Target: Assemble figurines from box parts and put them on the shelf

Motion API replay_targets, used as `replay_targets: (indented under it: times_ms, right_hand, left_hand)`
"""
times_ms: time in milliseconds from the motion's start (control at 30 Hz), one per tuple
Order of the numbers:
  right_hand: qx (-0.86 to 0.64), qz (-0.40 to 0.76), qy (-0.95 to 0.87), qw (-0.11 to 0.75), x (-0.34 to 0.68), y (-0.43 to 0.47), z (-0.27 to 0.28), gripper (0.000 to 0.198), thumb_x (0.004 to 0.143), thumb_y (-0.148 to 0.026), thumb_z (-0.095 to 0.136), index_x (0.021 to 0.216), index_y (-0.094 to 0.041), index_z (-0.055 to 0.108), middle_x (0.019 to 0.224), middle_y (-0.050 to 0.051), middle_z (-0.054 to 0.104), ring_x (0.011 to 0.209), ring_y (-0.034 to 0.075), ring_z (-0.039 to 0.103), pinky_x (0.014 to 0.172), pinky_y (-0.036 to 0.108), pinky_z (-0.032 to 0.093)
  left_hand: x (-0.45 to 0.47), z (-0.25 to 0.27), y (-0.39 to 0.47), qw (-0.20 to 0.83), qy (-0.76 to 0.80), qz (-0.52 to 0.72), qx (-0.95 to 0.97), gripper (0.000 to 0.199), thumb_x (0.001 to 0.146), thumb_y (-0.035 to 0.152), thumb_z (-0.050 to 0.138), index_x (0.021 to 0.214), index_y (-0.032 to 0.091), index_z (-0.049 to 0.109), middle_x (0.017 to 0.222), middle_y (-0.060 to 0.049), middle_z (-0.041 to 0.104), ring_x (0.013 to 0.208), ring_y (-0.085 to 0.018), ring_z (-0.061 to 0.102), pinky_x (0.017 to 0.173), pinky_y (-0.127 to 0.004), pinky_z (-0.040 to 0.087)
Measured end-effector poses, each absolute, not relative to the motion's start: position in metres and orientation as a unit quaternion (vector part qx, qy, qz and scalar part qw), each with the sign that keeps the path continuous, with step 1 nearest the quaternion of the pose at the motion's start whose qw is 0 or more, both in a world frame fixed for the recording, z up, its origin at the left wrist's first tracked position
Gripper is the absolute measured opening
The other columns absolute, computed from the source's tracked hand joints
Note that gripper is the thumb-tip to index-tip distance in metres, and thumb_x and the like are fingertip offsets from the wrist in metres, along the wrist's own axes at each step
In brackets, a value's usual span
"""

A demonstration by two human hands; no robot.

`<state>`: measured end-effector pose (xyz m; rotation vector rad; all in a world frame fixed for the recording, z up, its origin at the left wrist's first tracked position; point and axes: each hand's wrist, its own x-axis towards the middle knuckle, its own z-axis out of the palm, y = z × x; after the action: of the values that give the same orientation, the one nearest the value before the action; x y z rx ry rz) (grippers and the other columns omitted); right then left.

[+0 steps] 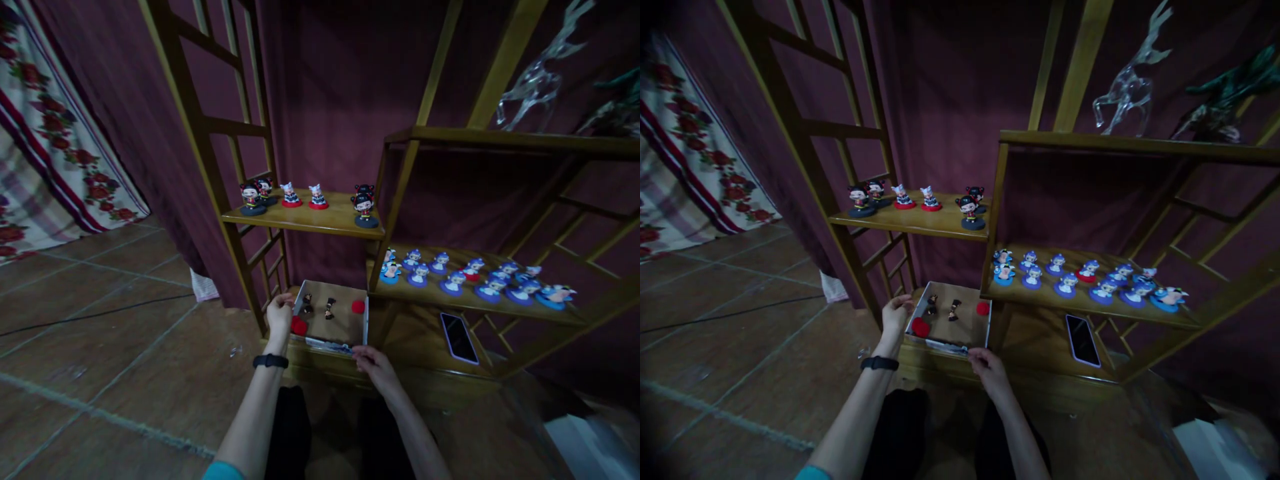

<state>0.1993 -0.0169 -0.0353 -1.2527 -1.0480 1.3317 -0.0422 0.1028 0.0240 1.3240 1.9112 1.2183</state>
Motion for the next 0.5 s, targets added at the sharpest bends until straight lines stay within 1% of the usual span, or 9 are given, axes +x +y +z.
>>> replay_targets:
  times_ms: [100,200,267,300,400,500]
  right_hand:
    - [-0.522,0.559,-0.419,0.489,0.19,0.011,-0.023,0.036,0.058,-0.043,0.068,0.085,-0.018,0.066,0.079,0.005,0.065,0.075,0.02,0.057,0.066,0.033,0.044]
    - [-0.513,0.559,-0.431,0.489,0.175,0.049,-0.013,0.037,0.057,-0.043,0.067,0.083,-0.017,0.065,0.075,0.005,0.064,0.073,0.019,0.057,0.066,0.032,0.044]
    - [-0.508,0.541,-0.449,0.498,0.163,0.073,-0.014,0.036,0.058,-0.044,0.066,0.082,-0.017,0.065,0.075,0.005,0.064,0.072,0.018,0.057,0.065,0.031,0.044]
    - [-0.511,0.531,-0.455,0.501,0.158,0.084,-0.017,0.036,0.058,-0.044,0.065,0.081,-0.016,0.065,0.075,0.004,0.064,0.07,0.018,0.056,0.064,0.031,0.044]
    - [-0.518,0.514,-0.469,0.498,0.146,0.101,-0.031,0.033,0.059,-0.043,0.064,0.08,-0.018,0.064,0.077,0.004,0.065,0.07,0.017,0.057,0.063,0.03,0.045]
    - [-0.529,0.518,-0.476,0.475,0.14,0.1,-0.044,0.028,0.061,-0.041,0.063,0.079,-0.019,0.065,0.077,0.004,0.066,0.071,0.017,0.058,0.062,0.03,0.046]
  left_hand:
    - [-0.042,0.019,0.119,0.215,0.722,0.362,0.549,0.029,0.074,0.018,0.043,0.097,0.017,0.062,0.089,-0.009,0.066,0.083,-0.019,0.062,0.069,-0.029,0.047]
    - [-0.033,0.002,0.123,0.178,0.713,0.221,0.641,0.024,0.074,0.021,0.048,0.092,0.019,0.063,0.089,-0.011,0.065,0.087,-0.022,0.06,0.073,-0.031,0.044]
    - [-0.026,-0.012,0.121,0.138,0.705,0.137,0.683,0.023,0.073,0.018,0.049,0.09,0.016,0.064,0.09,-0.016,0.064,0.093,-0.025,0.057,0.077,-0.033,0.043]
    - [-0.023,-0.019,0.121,0.118,0.689,0.105,0.707,0.023,0.074,0.015,0.047,0.088,0.015,0.064,0.09,-0.017,0.063,0.096,-0.026,0.055,0.078,-0.034,0.042]
    - [-0.018,-0.033,0.121,0.072,0.662,0.03,0.746,0.026,0.075,0.009,0.041,0.084,0.01,0.066,0.093,-0.019,0.062,0.104,-0.028,0.049,0.082,-0.037,0.039]
    - [-0.014,-0.038,0.123,0.048,0.656,-0.009,0.753,0.027,0.075,0.007,0.041,0.086,0.008,0.066,0.104,-0.019,0.059,0.107,-0.029,0.046,0.085,-0.04,0.036]
